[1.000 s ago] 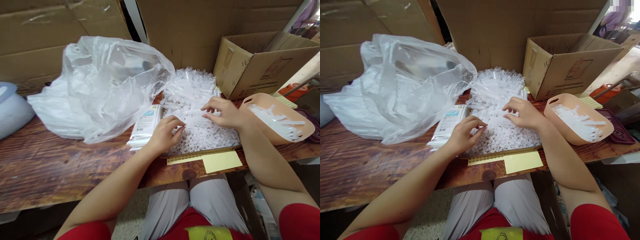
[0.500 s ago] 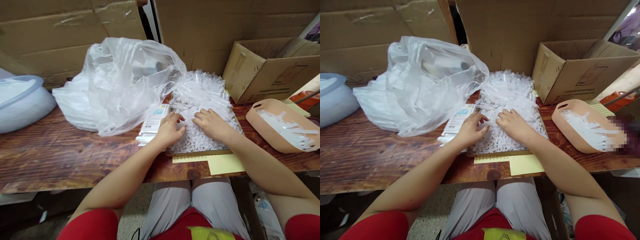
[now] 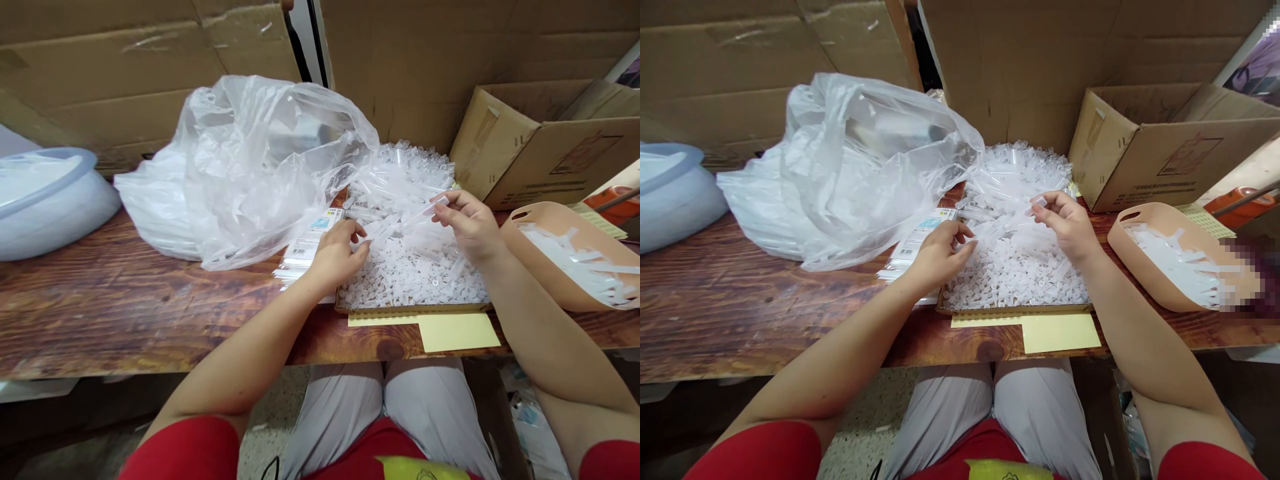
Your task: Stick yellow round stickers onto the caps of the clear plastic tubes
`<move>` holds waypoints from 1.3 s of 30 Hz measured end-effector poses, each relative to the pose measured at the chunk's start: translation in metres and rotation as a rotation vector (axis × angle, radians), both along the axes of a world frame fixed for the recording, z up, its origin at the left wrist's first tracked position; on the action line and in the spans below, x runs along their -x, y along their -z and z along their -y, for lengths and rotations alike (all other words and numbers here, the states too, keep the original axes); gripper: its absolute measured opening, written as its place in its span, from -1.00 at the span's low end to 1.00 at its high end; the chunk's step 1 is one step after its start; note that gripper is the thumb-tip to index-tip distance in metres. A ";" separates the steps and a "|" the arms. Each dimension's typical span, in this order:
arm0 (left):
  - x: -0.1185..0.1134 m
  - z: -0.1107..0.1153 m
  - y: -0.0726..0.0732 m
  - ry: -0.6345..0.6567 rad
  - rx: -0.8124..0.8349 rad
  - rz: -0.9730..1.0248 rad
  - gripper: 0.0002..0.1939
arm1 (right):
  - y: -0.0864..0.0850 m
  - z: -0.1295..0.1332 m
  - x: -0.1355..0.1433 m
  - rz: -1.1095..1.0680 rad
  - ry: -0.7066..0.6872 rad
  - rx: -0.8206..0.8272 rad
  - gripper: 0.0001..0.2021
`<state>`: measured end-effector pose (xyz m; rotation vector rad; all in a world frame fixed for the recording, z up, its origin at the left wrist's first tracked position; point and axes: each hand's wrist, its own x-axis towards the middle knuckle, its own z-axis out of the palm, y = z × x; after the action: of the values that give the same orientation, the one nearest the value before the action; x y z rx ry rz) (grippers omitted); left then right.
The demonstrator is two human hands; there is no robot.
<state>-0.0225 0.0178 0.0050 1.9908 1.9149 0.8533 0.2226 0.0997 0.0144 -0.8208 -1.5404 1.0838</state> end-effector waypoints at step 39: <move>0.045 -0.017 -0.010 0.235 0.189 0.236 -0.79 | 0.015 0.002 -0.002 0.558 0.212 -0.705 -0.97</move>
<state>-0.0677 0.0343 0.0153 1.8634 1.5365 0.7740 0.2251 0.0977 -0.0003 -0.7836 -2.0552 0.1013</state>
